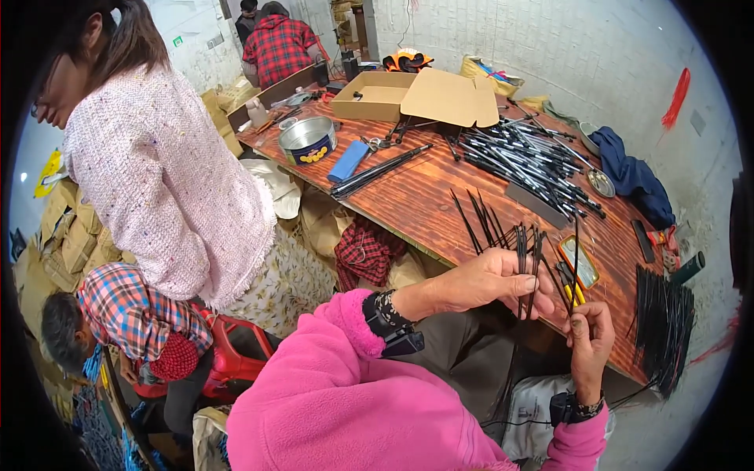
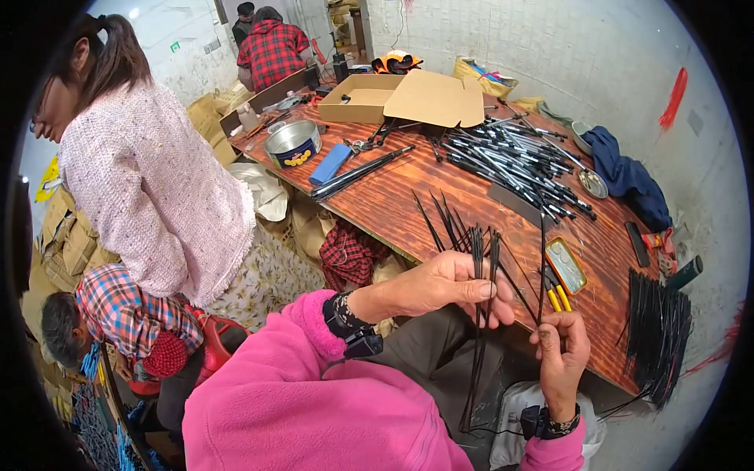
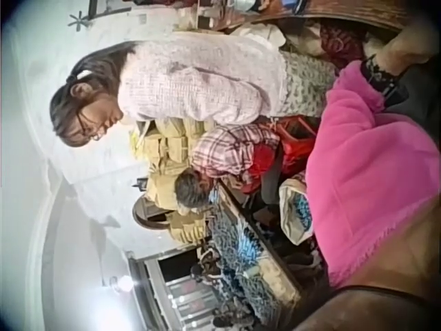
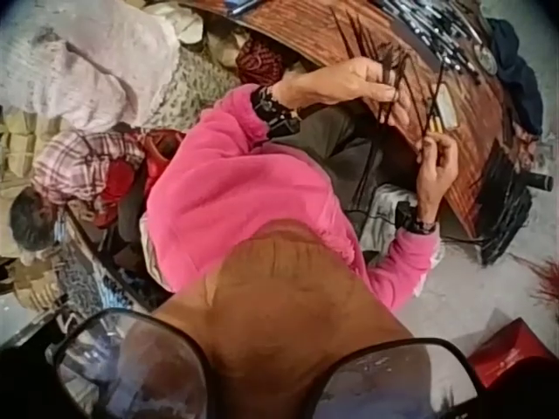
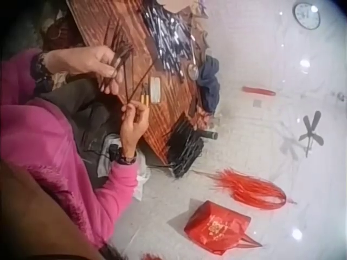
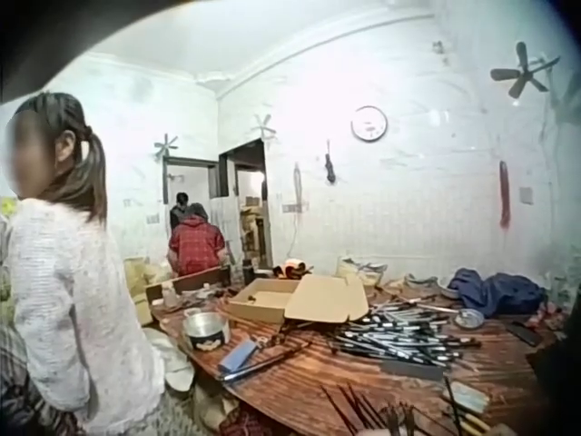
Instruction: Bundling and trimming thin black plastic strips at a workstation.
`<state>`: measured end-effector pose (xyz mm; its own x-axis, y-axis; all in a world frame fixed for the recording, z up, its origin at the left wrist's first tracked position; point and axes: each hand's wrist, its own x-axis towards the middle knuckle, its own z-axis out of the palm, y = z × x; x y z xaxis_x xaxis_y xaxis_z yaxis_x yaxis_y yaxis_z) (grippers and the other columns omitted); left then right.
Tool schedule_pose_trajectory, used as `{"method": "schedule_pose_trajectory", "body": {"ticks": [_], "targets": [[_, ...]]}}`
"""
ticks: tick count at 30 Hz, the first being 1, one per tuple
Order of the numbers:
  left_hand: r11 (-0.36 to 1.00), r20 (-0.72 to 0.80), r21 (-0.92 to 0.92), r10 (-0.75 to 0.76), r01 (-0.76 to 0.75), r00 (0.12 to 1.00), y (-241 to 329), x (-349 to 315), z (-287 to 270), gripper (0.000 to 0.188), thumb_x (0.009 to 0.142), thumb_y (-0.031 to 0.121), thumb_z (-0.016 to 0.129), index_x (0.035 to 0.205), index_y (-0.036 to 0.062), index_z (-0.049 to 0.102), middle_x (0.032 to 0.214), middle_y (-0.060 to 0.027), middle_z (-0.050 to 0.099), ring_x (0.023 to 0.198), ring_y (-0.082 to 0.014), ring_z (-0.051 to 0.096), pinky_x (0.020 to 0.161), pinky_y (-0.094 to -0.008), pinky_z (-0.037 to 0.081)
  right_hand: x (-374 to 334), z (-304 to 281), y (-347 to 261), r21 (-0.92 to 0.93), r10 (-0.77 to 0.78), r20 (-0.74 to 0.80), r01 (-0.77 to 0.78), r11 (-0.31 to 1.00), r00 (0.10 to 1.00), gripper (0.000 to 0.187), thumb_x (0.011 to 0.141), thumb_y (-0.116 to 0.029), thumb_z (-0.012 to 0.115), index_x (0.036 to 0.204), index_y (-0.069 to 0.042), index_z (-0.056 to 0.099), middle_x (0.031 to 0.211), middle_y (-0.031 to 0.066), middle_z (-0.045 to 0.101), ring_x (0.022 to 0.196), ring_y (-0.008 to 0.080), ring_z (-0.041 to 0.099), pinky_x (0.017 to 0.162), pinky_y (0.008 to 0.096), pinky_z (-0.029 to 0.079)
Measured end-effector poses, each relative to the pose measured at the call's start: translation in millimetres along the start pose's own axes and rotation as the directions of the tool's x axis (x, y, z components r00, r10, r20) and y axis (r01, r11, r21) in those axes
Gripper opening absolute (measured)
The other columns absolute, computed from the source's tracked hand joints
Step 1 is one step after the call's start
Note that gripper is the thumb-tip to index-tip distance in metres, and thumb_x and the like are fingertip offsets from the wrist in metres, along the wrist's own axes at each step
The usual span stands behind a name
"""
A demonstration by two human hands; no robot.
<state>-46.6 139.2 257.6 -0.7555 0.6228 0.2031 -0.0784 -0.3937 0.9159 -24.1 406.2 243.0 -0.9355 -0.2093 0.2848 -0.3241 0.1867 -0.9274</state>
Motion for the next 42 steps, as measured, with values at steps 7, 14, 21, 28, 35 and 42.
{"method": "schedule_pose_trajectory", "body": {"ticks": [7, 14, 21, 28, 35, 42], "targets": [[0.998, 0.068, -0.031, -0.057, 0.059, 0.996, 5.6, -0.7, 4.6, 0.034, 0.104, 0.029, 0.053, 0.121, 0.0008, 0.060, 0.106, -0.0109, 0.072, 0.089, -0.0139, 0.068, 0.078, -0.0276, 0.056, 0.7, 0.7, 16.1, 0.058, -0.020, -0.084, 0.025, 0.998, 0.996, 0.004, 0.101, -0.008, 0.056, 0.101, -0.004, 0.055, 0.078, 0.0013, 0.060, 0.061, 0.0032, 0.049, 0.053, 0.0171, 0.037], [0.997, 0.048, -0.059, -0.046, 0.048, 0.998, 1.0, 6.3, 3.0, 0.033, 0.105, 0.028, 0.052, 0.124, 0.0016, 0.058, 0.103, -0.0111, 0.071, 0.091, -0.0159, 0.070, 0.078, -0.0275, 0.056, -2.4, 9.5, 31.5, -0.040, -0.094, -0.133, 0.089, 0.995, 0.987, 0.004, 0.100, -0.006, 0.056, 0.103, -0.003, 0.056, 0.080, 0.0017, 0.059, 0.063, 0.0041, 0.052, 0.056, 0.0175, 0.040], [0.999, -0.020, -0.021, -0.045, 0.044, 0.999, -1.0, 16.7, -5.5, 0.026, 0.104, 0.023, 0.052, 0.118, 0.0018, 0.059, 0.098, -0.0090, 0.071, 0.088, -0.0140, 0.068, 0.075, -0.0267, 0.055, 14.6, 0.8, 55.3, -0.257, -0.188, -0.079, 0.162, 0.953, 0.979, 0.008, 0.101, -0.005, 0.054, 0.108, -0.001, 0.057, 0.090, 0.0049, 0.060, 0.076, 0.0108, 0.057, 0.068, 0.0221, 0.046], [0.994, -0.090, 0.068, 0.093, -0.087, 0.992, -27.1, 35.0, -8.6, 0.020, 0.103, 0.017, 0.050, 0.111, 0.0017, 0.061, 0.094, -0.0067, 0.070, 0.083, -0.0115, 0.067, 0.070, -0.0247, 0.054, 36.7, 13.6, 28.8, -0.362, -0.209, 0.018, 0.202, 0.910, 0.978, 0.023, 0.106, -0.018, 0.047, 0.111, 0.002, 0.057, 0.101, 0.0083, 0.060, 0.097, 0.0150, 0.058, 0.087, 0.0297, 0.047], [1.000, -0.224, -0.021, -0.024, 0.020, 0.974, -21.4, 36.5, -11.3, 0.020, 0.102, 0.014, 0.048, 0.110, 0.0016, 0.062, 0.088, -0.0043, 0.069, 0.079, -0.0096, 0.066, 0.067, -0.0247, 0.054, 38.3, 44.0, 30.3, -0.217, 0.101, 0.238, -0.049, 0.975, 0.966, 0.038, 0.109, -0.034, 0.040, 0.112, 0.001, 0.055, 0.090, 0.0045, 0.056, 0.082, 0.0129, 0.054, 0.075, 0.0272, 0.045], [0.890, -0.106, 0.366, 0.331, -0.273, 0.938, -61.0, 62.9, -29.1, 0.033, 0.104, 0.021, 0.046, 0.095, -0.0024, 0.067, 0.080, -0.0082, 0.070, 0.067, -0.0135, 0.067, 0.061, -0.0295, 0.055, 44.6, 48.7, 37.2, 0.198, 0.235, 0.152, -0.263, 0.944, 0.960, 0.036, 0.108, -0.032, 0.044, 0.124, -0.002, 0.053, 0.069, -0.0041, 0.042, 0.052, 0.0042, 0.033, 0.045, 0.0217, 0.024]]}}
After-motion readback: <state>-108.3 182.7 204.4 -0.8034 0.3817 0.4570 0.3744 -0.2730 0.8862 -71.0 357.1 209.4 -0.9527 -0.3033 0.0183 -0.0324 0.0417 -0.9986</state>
